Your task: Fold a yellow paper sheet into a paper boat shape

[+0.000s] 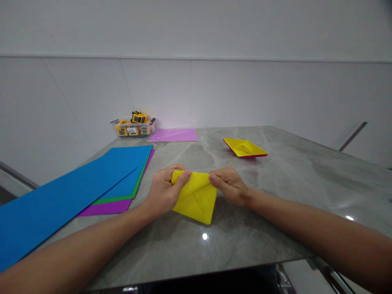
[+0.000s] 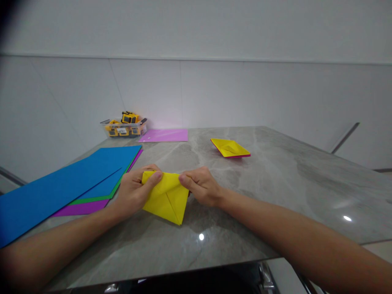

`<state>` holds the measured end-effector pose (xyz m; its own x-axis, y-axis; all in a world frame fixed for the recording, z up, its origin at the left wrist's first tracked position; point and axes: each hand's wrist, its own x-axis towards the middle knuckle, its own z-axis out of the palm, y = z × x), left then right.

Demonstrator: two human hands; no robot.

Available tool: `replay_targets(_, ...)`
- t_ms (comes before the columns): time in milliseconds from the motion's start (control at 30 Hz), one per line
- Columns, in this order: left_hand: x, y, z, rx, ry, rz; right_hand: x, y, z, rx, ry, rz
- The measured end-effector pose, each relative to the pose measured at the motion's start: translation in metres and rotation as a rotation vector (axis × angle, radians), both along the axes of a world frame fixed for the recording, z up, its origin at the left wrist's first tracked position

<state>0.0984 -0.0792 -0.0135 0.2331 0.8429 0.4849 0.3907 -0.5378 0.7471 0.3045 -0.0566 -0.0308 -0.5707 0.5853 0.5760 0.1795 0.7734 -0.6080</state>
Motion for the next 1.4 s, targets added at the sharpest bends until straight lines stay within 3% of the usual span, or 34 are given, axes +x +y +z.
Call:
replay_targets(333,0.0018,-0.001,-0.004,0.126,-0.009,-0.015,-0.002,-0.0001,0.0027,0.122,-0.071,-0.109)
replay_targets(867,0.0036,-0.0031,-0.0019,0.114,-0.032,-0.017,-0.0009,-0.0032,0.0036,-0.159,0.001,-0.019)
replay_targets(1133,0.0019,0.0007,-0.004,0.047,-0.085,-0.124,-0.0003,-0.0032,0.0059,-0.066,0.024,-0.053)
replay_targets(1400,0.0002,0.0003,-0.0054,0.168,-0.109,-0.085,-0.0039,-0.0023,0.0051,-0.027,0.102,-0.212)
